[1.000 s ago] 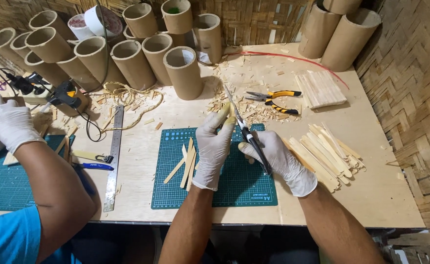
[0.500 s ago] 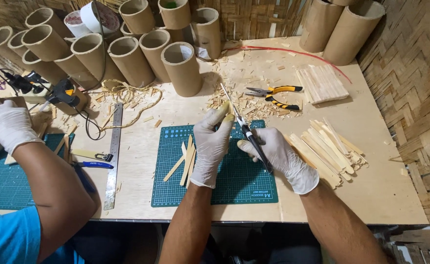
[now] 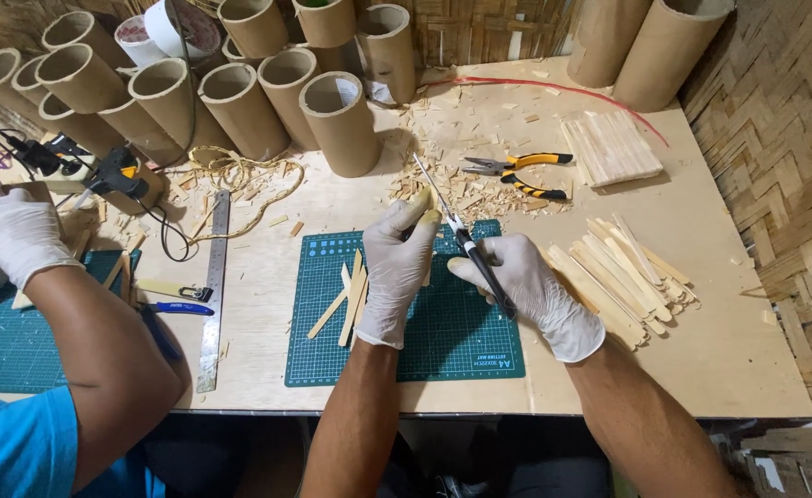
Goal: The person is using scissors to trim the ends of small wooden sticks for a craft project.
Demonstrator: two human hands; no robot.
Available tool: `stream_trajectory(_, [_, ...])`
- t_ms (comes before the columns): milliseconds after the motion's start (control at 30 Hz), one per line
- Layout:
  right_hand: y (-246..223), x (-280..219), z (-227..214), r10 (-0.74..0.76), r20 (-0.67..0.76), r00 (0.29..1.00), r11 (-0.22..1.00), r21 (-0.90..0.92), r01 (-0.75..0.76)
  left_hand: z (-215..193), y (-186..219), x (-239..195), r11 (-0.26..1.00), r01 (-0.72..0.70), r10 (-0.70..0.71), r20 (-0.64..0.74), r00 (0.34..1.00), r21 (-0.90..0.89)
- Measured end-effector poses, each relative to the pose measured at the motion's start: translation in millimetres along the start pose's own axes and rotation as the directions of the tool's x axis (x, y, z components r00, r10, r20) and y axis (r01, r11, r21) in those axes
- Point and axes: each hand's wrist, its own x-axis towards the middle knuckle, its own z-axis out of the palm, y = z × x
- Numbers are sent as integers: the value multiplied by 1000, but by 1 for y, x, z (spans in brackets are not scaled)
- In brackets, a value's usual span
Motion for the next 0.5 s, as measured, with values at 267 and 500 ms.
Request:
stream_trajectory(267, [-8, -3, 0, -6, -39, 999, 998, -62, 3, 4, 8, -4, 1000, 15, -15, -24, 1000, 2])
stream_trajectory(500, [-9, -5, 4, 55, -68, 996, 998, -1, -55, 6, 5, -5, 999, 40, -40, -37, 999, -13])
